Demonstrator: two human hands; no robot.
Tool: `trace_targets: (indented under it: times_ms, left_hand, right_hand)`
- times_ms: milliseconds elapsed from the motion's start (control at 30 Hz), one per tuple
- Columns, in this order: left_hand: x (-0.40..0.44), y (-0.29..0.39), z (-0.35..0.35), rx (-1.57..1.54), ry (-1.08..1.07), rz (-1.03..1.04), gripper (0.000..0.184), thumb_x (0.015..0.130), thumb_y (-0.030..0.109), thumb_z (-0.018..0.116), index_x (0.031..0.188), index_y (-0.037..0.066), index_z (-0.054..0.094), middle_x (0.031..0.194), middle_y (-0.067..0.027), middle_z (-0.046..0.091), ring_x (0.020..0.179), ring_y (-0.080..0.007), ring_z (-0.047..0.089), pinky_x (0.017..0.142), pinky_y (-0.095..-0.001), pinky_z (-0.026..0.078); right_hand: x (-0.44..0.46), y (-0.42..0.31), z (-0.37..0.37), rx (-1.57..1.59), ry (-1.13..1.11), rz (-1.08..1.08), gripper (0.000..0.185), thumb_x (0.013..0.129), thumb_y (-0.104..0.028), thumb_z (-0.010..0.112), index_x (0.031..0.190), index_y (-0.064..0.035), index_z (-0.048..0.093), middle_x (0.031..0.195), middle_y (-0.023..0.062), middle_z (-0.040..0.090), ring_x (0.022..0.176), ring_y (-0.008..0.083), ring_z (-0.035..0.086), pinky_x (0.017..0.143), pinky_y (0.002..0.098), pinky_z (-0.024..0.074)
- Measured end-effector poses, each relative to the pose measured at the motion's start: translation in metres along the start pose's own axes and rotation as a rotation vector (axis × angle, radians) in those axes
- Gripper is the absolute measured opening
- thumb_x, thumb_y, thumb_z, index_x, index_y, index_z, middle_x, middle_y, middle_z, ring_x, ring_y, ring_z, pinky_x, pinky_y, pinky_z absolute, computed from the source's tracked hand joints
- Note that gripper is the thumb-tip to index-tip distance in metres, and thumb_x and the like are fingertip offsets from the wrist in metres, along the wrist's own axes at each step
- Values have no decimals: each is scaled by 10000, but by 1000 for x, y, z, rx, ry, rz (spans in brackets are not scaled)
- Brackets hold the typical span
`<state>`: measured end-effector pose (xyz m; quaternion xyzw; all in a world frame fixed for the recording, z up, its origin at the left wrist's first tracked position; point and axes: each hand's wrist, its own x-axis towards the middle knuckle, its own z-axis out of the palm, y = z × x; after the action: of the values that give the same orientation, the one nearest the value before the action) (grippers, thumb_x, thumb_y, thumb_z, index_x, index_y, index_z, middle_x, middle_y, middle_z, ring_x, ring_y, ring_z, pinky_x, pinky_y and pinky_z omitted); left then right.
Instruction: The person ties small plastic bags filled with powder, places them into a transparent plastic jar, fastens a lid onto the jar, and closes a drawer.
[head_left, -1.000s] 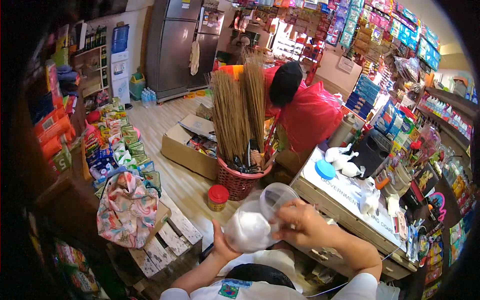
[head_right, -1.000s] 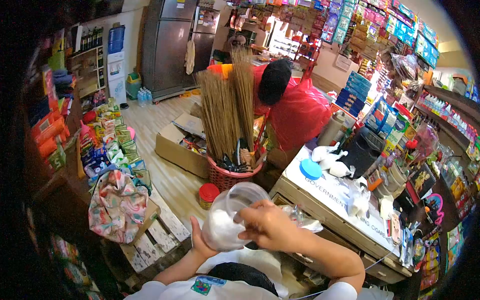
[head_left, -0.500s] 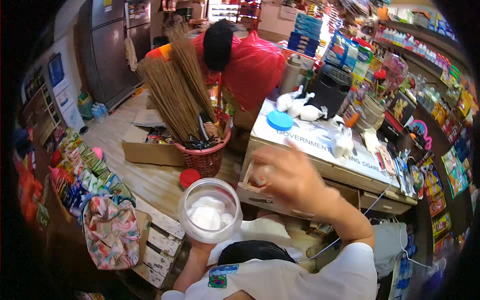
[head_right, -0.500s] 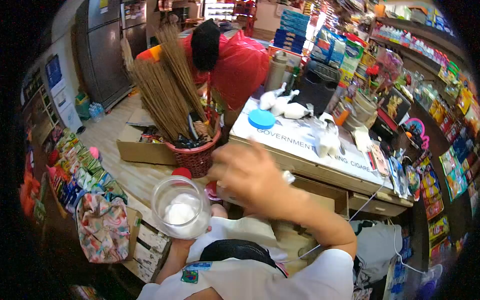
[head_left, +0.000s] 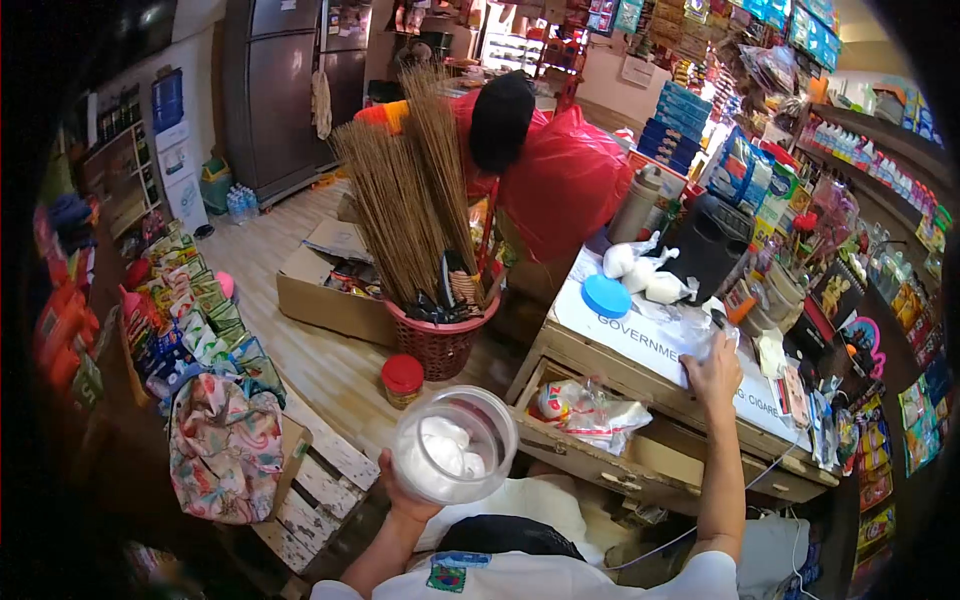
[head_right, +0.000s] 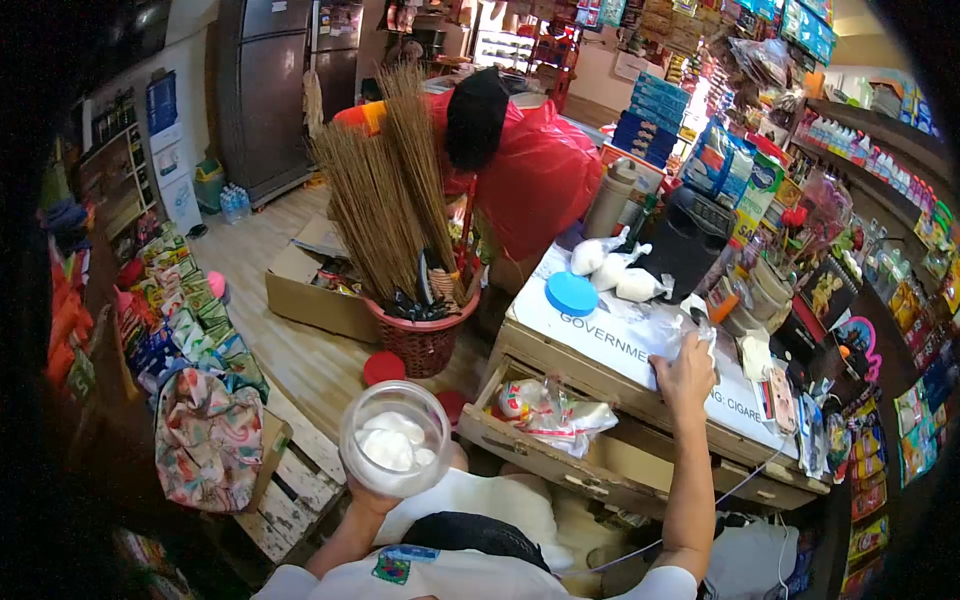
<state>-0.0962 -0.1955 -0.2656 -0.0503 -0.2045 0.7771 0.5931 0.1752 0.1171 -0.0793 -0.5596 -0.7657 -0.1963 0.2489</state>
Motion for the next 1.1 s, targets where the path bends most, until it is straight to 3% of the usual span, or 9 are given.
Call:
trace_targets:
  times_ms: [133, 233, 367, 500, 633, 700, 933, 1000, 1100]
  left_hand:
    - [-2, -3, 6, 725, 51, 53, 962, 712, 761, 489, 1433, 145, 326, 1454, -134, 368, 1331, -360, 344, 1109, -549, 253]
    - [-6, -3, 14, 722, 47, 53, 955, 712, 732, 521, 1437, 145, 320, 1454, -138, 366, 1333, -375, 337, 1105, -570, 248]
    - [-11, 6, 6, 600, 15, 62, 911, 730, 678, 553, 1431, 141, 327, 1450, -132, 375, 1331, -360, 346, 1100, -565, 259]
    - [-12, 3, 21, 758, -192, 126, 826, 775, 626, 542, 1410, 132, 356, 1441, -124, 392, 1312, -318, 384, 1100, -505, 289]
    - [-13, 6, 29, 521, -57, 72, 743, 801, 525, 592, 1379, 111, 375, 1384, -112, 457, 1268, -288, 437, 1086, -461, 323]
    - [-12, -4, 39, 776, -169, 187, 726, 811, 525, 576, 1370, 102, 384, 1360, -111, 482, 1256, -295, 449, 1081, -471, 327]
    - [-15, 14, 2, 592, 213, 203, 978, 727, 709, 511, 1440, 74, 297, 1436, -217, 365, 1296, -357, 403, 1084, -529, 314]
    - [-14, 14, 0, 581, 125, 90, 992, 741, 714, 501, 1458, 72, 259, 1446, -245, 333, 1314, -390, 371, 1085, -557, 297]
    - [-13, 11, -4, 553, 121, 69, 934, 749, 674, 512, 1442, 83, 306, 1444, -171, 372, 1319, -344, 384, 1089, -529, 310]
  right_hand:
    - [8, 10, 36, 116, 44, -99, 480, 691, -172, 744, 1064, -12, 488, 985, 206, 583, 902, 406, 586, 763, 470, 486]
    - [16, 15, 46, 397, 176, -214, 432, 716, -81, 706, 1080, -2, 488, 997, 195, 598, 872, 356, 616, 739, 429, 511]
    - [35, 13, 48, 1350, -116, 193, 358, 784, -74, 689, 1080, 8, 504, 949, 143, 637, 815, 231, 649, 654, 329, 534]
    - [36, -4, 38, 1913, -358, 567, 440, 822, -203, 710, 1157, -11, 500, 925, 87, 644, 789, 226, 644, 610, 354, 539]
    - [25, -30, 29, 1920, -352, 425, 437, 732, -126, 761, 1102, -11, 559, 958, 98, 655, 824, 230, 648, 626, 362, 549]
    - [22, -38, 24, 1844, -488, 326, 488, 688, -100, 762, 1122, -12, 558, 955, 101, 653, 802, 242, 651, 640, 377, 542]
    - [-16, -102, -48, 1711, -646, 49, 645, 552, -105, 818, 1127, 29, 556, 934, 84, 657, 800, 200, 645, 756, 323, 522]
    - [-25, -116, -68, 1695, -667, -14, 685, 501, -128, 847, 1108, 20, 566, 921, 77, 655, 806, 194, 641, 761, 323, 518]
    - [-32, -127, -90, 1514, -817, -168, 636, 471, -49, 854, 1057, -5, 612, 966, 82, 639, 862, 181, 618, 787, 321, 500]
